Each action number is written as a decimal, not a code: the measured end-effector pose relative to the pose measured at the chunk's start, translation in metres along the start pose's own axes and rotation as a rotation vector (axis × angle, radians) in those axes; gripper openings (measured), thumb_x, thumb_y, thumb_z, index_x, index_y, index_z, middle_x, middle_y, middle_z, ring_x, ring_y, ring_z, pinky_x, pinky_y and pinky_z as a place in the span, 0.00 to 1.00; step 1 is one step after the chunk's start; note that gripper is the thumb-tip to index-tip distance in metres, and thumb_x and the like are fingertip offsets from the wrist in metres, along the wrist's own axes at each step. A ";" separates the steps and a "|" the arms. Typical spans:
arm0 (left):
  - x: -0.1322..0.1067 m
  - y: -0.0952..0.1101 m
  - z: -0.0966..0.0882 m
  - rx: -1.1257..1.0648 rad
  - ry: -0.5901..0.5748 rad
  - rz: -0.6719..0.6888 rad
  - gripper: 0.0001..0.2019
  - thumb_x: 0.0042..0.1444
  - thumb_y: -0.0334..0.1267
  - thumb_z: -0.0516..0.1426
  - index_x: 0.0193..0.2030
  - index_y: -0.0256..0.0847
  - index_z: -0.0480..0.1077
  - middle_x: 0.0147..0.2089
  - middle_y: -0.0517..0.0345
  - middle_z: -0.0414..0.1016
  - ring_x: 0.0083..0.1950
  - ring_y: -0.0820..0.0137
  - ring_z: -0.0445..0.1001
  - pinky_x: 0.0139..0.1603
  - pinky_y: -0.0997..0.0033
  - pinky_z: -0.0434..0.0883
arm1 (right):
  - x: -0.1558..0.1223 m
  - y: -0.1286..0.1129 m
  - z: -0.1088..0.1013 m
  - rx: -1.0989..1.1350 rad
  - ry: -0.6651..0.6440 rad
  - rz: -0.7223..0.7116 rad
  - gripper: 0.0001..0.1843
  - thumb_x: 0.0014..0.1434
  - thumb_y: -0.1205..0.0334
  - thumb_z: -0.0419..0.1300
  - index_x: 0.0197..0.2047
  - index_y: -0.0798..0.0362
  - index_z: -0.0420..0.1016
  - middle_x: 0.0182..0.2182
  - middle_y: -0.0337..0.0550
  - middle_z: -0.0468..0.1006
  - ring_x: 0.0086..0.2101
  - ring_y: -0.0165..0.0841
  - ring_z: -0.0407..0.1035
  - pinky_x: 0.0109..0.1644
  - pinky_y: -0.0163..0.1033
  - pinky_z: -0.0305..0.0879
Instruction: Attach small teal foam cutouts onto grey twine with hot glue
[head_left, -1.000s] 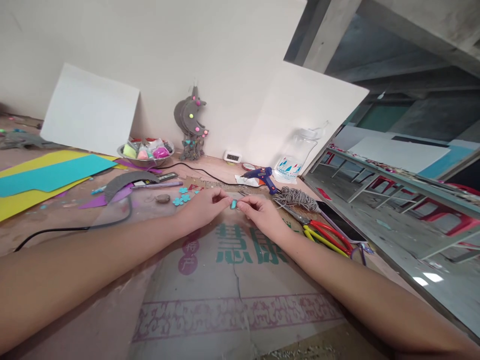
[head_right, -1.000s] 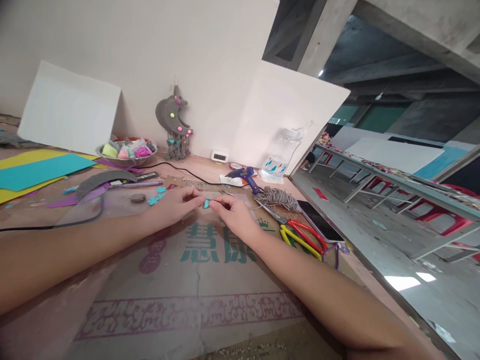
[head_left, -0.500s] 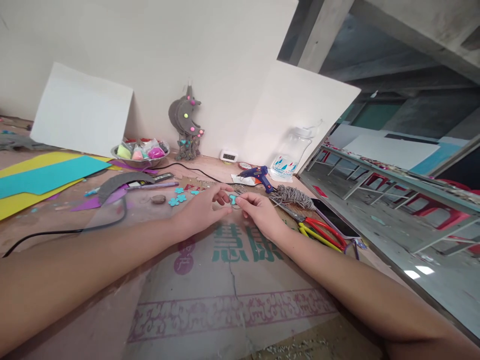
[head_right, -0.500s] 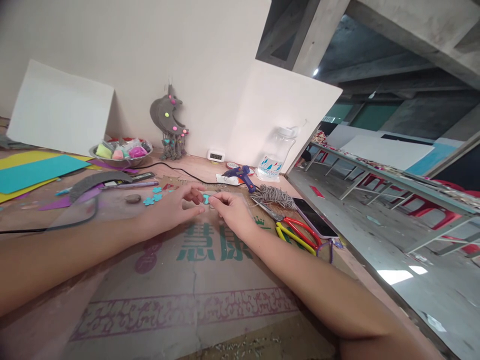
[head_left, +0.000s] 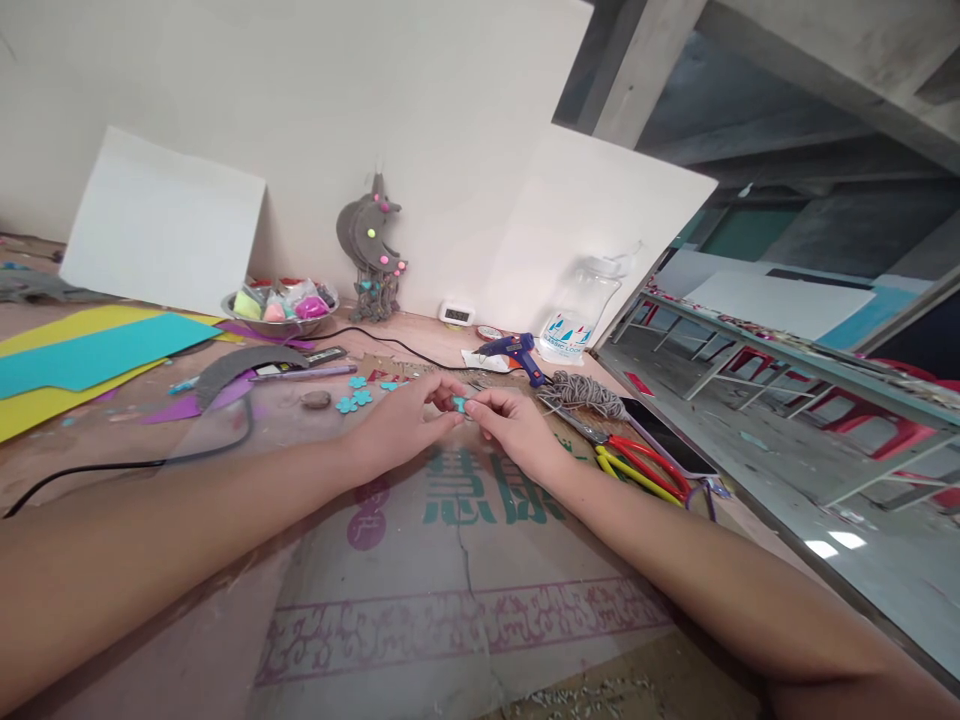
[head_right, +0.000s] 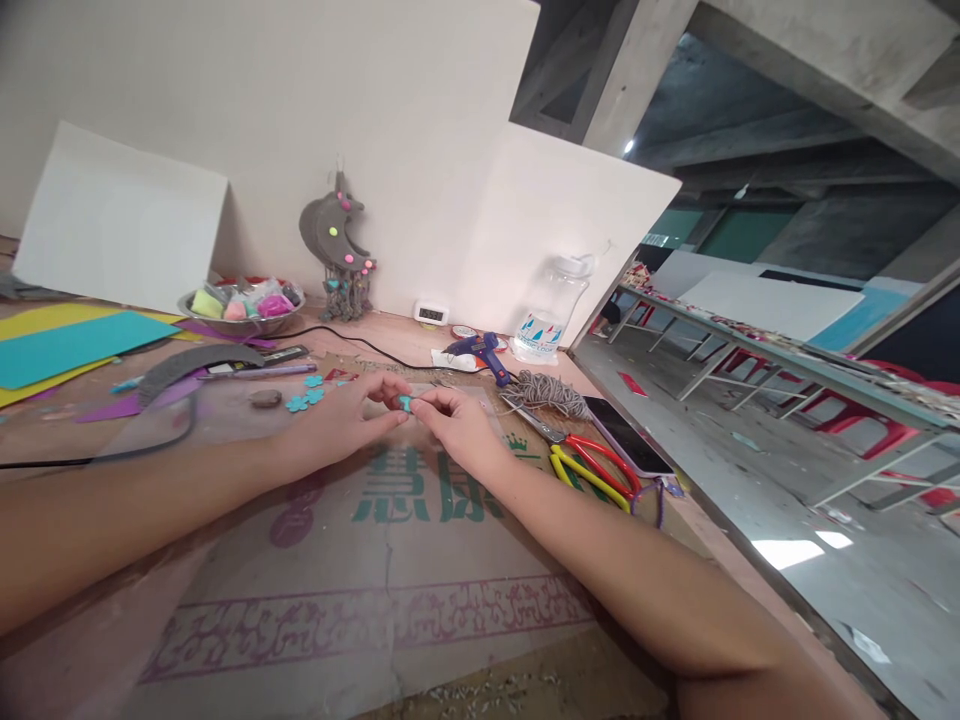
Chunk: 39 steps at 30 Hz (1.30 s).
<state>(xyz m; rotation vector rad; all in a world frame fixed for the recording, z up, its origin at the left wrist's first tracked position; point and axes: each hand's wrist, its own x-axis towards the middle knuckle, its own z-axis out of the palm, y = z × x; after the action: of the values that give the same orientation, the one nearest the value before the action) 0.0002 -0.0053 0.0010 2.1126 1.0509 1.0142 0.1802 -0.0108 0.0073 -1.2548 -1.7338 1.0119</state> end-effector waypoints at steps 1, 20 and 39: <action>0.000 0.000 0.000 -0.001 -0.007 -0.001 0.12 0.53 0.39 0.53 0.45 0.42 0.67 0.41 0.58 0.72 0.44 0.68 0.70 0.45 0.69 0.67 | 0.000 0.000 0.000 0.007 0.001 0.001 0.17 0.52 0.47 0.60 0.28 0.54 0.69 0.17 0.32 0.60 0.17 0.23 0.51 0.20 0.31 0.49; 0.010 -0.020 0.001 -0.024 0.158 -0.091 0.13 0.61 0.43 0.44 0.27 0.41 0.58 0.28 0.62 0.62 0.33 0.70 0.63 0.35 0.71 0.61 | 0.002 0.004 -0.002 0.045 0.071 0.027 0.16 0.52 0.48 0.58 0.29 0.54 0.68 0.17 0.31 0.60 0.17 0.23 0.51 0.18 0.30 0.49; 0.007 -0.005 0.001 -0.010 -0.028 -0.095 0.17 0.57 0.48 0.49 0.34 0.38 0.72 0.31 0.59 0.73 0.34 0.69 0.68 0.34 0.72 0.62 | 0.003 0.005 0.000 0.037 0.021 -0.023 0.15 0.52 0.49 0.59 0.29 0.54 0.68 0.16 0.30 0.59 0.16 0.22 0.52 0.20 0.31 0.50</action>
<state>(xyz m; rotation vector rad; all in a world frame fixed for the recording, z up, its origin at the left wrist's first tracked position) 0.0016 0.0030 -0.0004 2.0426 1.1192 0.9393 0.1811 -0.0073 0.0029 -1.2146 -1.7023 1.0098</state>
